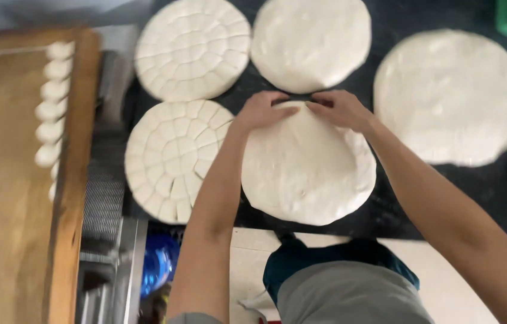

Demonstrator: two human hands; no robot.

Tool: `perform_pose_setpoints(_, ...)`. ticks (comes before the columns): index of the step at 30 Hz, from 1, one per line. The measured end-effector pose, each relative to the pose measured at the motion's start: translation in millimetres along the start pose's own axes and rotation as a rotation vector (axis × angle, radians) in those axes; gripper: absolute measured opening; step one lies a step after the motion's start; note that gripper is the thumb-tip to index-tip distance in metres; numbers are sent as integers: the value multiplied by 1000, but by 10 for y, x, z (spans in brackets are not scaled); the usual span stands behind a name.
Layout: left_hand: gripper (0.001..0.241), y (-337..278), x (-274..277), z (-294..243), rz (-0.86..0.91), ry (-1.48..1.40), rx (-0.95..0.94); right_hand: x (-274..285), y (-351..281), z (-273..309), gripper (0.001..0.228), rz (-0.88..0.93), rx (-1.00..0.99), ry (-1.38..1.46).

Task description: Shaping and flattening dough by hand and using a mechanical dough divider to score the rounds.

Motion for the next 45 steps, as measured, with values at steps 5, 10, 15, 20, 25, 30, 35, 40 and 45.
perform_pose_setpoints(5, 66, 105, -261, 140, 286, -334, -51, 168, -201, 118, 44, 12, -75, 60)
perform_pose_setpoints(10, 65, -130, 157, -214, 377, -453, -50, 492, -695, 24, 58, -170, -28, 154)
perform_pose_setpoints(15, 59, 347, -304, 34, 369, -177, -195, 363, -1109, -383, 54, -412, -393, 352)
perform_pose_setpoints(20, 76, 171, -382, -47, 466, -367, -5, 199, -1126, -465, 60, -373, -552, 339)
perform_pose_setpoints(25, 73, -254, -155, 11, 685, -691, 155, -28, -1465, -591, 62, -209, -472, 816)
perform_pose_setpoints(30, 71, -68, -95, 122, 692, -421, 55, 157, -1501, -517, 63, -207, -136, 681)
perform_pose_setpoints(35, 81, -190, -266, 65, 701, -483, 206, 29, -1525, -373, 102, -180, -483, 664)
perform_pose_setpoints(40, 97, -639, -80, -37, 836, -488, 334, -137, -1860, -420, 132, -92, -397, 1104)
perform_pose_setpoints(45, 85, -586, -6, -59, 742, -320, 101, -34, -1866, -521, 67, -98, -360, 672)
Point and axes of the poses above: each hand's wrist, its own y-axis towards the middle knuckle, its own x-axis out of the back of the hand, z = x × y, the point moved 5 cm from there along y, towards the middle knuckle, and after that the axes turned 15 degrees about -z, right-handed, at the moved point
